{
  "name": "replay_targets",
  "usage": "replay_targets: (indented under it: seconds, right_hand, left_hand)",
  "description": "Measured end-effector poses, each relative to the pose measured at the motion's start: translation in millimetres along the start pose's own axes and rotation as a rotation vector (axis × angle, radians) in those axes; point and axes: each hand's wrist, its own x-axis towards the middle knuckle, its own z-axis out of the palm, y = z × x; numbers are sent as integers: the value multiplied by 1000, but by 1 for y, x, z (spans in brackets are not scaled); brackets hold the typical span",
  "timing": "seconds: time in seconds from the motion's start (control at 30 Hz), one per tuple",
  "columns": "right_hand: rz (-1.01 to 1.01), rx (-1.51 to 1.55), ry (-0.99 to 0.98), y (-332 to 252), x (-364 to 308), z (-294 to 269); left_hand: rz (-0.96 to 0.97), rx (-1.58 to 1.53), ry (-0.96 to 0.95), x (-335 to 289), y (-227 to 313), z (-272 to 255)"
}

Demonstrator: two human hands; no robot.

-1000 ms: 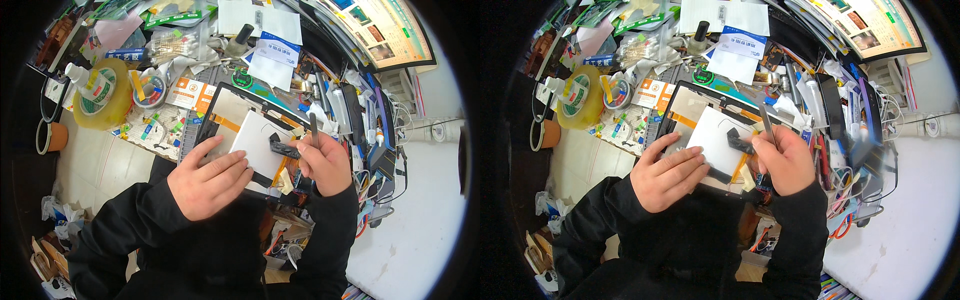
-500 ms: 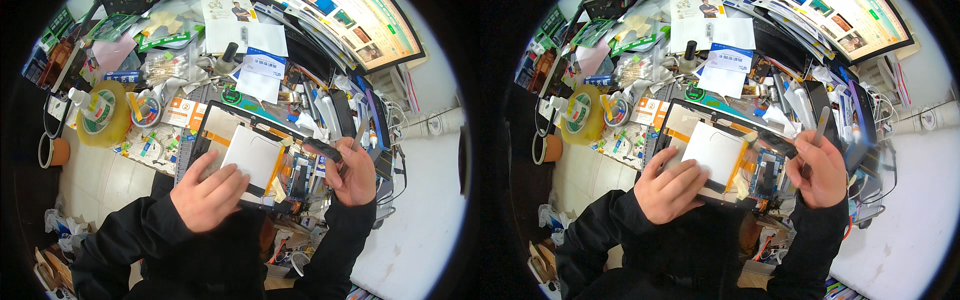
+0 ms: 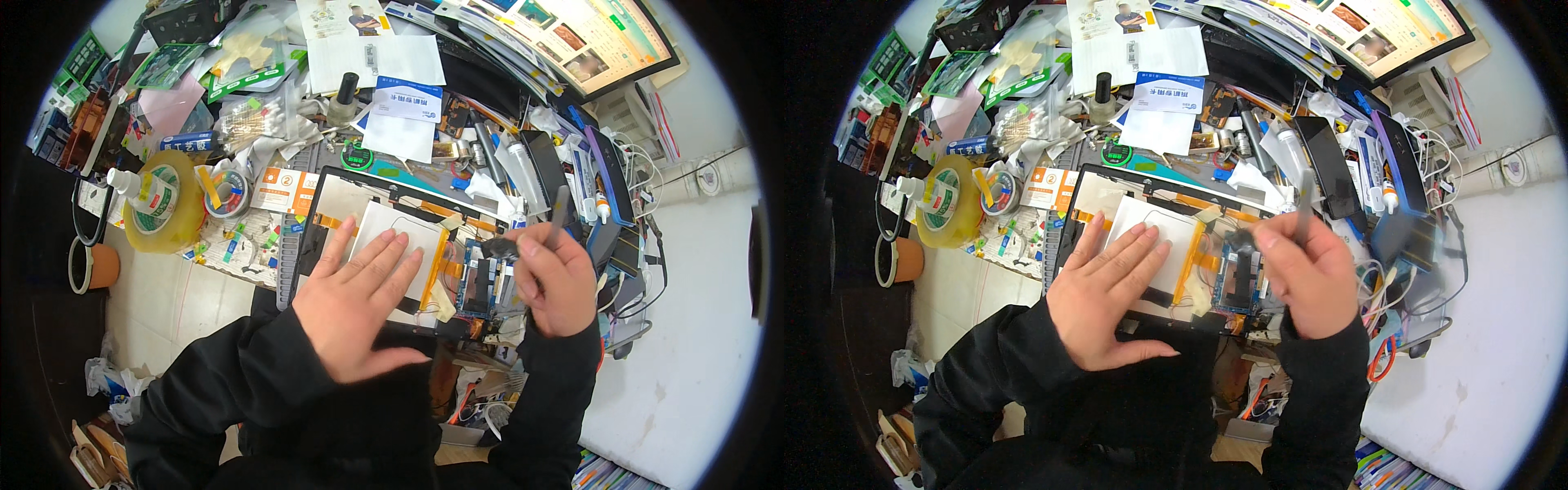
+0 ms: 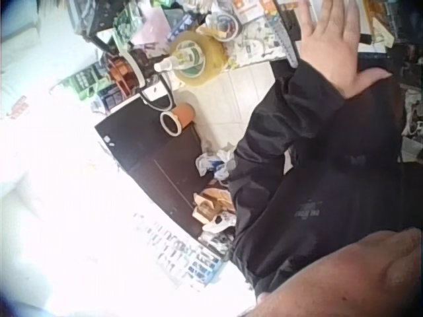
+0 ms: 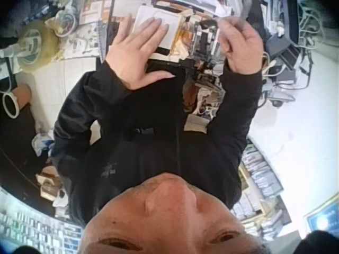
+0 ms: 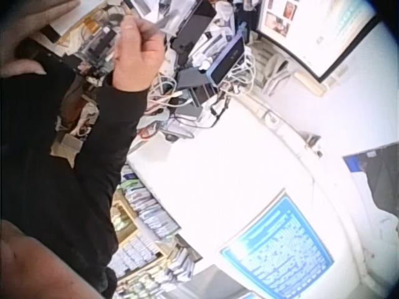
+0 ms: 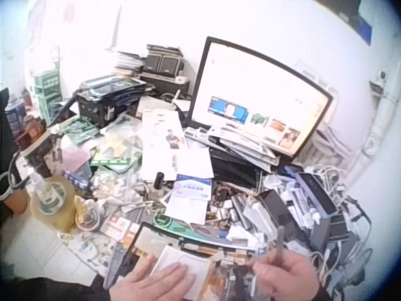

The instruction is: The person repairs a tablet by connecting ribbon cables to the motherboard, applying adhesive tape, and soldering wires. They then attach the back cover and secure it with screws.

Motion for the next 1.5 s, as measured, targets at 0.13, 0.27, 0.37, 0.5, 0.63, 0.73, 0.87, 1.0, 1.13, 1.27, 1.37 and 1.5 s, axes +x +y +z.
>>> replay_targets:
  seconds: [0.13,0.27,0.37,0.5,0.63,0.73,0.87,1.0,1.13,1.27,1.37,1.5]
  right_hand:
    - [-78,-161,-28,6,-16,30]
    - [-367,-368,-189,19,-23,61]
    - [-426,-333,-225,22,-23,70]
    - [-432,-283,-177,14,-24,66]
    - [-103,-36,-115,8,-28,65]
    - [-20,-16,-186,10,-28,68]
    - [11,-15,-254,19,-26,83]
    - [-40,-55,-217,20,-21,85]
    - [36,-133,-258,10,-17,72]
    - [70,-278,-228,2,1,61]
    - [-8,-386,-194,0,26,53]
    - [-43,-519,-155,7,60,46]
  left_hand:
    - [29,-171,281,0,14,-9]
    - [-69,-333,383,-1,20,0]
    - [-190,-455,356,-6,16,4]
    - [-489,-1096,361,-13,17,2]
    - [-573,-1649,383,-8,15,0]
    - [-484,-1693,441,-4,18,1]
    - [-465,-1701,403,-7,23,3]
    - [-445,-1572,395,-9,23,4]
    - [-386,-1100,395,-7,9,-1]
    - [-535,-1015,375,8,-17,-10]
    - [-519,-977,380,30,-36,-14]
    - [-477,-855,262,56,-57,-19]
